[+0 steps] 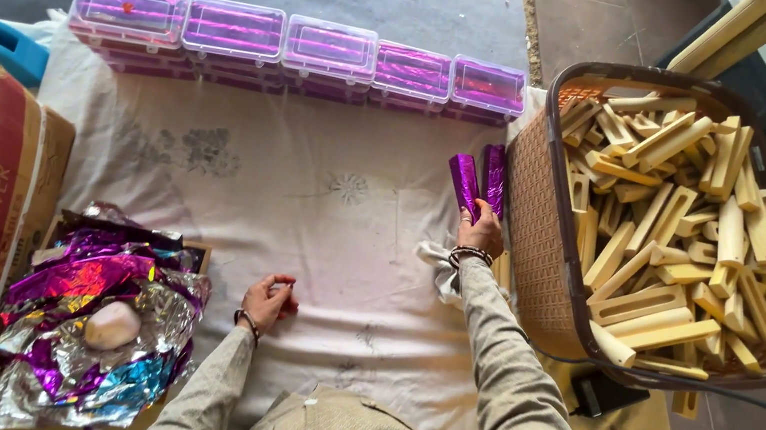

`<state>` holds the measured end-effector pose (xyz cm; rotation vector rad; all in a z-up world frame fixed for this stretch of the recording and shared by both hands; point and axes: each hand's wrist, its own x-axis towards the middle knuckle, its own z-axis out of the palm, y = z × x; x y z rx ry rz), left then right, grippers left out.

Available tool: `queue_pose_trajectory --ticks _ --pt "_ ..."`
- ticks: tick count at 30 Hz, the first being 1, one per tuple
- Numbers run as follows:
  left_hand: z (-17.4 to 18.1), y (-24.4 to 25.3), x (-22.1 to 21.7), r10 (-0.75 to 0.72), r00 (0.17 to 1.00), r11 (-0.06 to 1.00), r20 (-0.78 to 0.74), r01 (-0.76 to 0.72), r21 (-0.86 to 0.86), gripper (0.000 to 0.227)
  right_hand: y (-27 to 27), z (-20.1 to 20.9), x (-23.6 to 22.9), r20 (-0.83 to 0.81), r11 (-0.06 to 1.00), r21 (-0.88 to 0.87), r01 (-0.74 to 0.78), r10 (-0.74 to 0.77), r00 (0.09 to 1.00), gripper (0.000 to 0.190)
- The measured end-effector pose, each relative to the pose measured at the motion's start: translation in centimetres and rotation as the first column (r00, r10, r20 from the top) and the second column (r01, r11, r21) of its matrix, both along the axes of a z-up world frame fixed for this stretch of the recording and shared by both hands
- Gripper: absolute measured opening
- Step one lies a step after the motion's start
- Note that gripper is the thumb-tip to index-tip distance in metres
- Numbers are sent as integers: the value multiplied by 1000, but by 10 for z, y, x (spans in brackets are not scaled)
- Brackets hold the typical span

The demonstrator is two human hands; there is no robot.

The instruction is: The person picks up small wooden blocks from a basket, wipes them with a white cloth, and wraps them in shiny purple foil. The wrapped blocks are placed on the table next to other wrapped items.

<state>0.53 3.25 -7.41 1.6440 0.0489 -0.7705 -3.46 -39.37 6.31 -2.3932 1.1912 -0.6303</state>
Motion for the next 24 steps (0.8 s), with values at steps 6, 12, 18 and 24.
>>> queue_pose_trajectory --ticks 6,12,18,24 --pt "20 -1 -4 0 999 999 -33 1 39 24 -32 -40 31 -53 991 -98 95 -100 994 36" --pt "34 -1 -4 -8 999 996 -43 12 90 25 -39 -44 47 -140 986 -109 129 -144 980 35" --pt "40 -2 -5 0 999 994 -47 5 112 24 -38 -36 44 -349 970 -223 93 -168 922 39" --pt "26 0 -4 -4 999 998 -49 6 59 23 -21 -23 21 -206 986 -100 132 -150 967 38"
